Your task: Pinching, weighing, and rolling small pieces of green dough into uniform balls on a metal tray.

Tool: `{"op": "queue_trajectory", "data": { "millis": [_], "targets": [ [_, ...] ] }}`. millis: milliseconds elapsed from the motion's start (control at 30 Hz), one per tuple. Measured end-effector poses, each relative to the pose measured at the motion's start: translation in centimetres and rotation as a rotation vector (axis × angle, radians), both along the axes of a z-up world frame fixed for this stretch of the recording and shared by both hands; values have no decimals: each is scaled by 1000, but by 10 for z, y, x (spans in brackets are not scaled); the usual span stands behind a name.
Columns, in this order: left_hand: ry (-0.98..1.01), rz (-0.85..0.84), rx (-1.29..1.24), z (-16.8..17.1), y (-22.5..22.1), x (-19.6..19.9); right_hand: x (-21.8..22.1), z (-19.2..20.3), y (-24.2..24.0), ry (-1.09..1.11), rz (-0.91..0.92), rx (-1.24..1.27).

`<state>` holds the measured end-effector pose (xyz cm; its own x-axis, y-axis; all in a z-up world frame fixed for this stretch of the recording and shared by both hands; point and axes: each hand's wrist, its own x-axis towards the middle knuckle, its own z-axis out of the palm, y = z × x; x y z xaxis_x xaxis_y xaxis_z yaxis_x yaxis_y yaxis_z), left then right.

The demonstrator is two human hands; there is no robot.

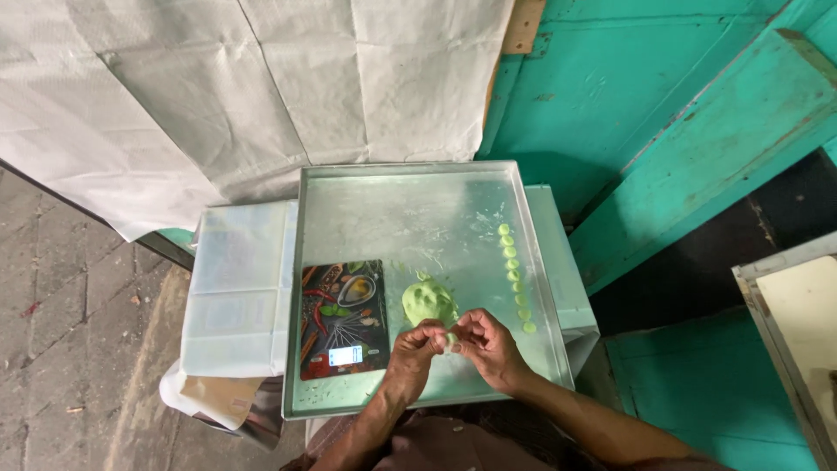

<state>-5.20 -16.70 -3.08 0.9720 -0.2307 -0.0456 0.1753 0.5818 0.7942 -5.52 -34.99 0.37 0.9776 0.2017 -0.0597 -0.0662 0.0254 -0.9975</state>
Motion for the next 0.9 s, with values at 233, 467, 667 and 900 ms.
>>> {"op": "queue_trajectory", "data": {
  "millis": [233, 467, 667, 900],
  "targets": [
    [65, -52, -125, -12, -2, 1, 3, 15, -9, -519, 80, -393],
    [134, 8, -106, 0, -4, 8, 2, 32, 0, -392, -74, -329],
    [129, -16, -142, 50, -15, 25, 6, 61, 6, -311, -134, -186],
    [90, 40, -149, 61, -28, 53, 36, 62, 7, -432, -133, -126]
  ]
}}
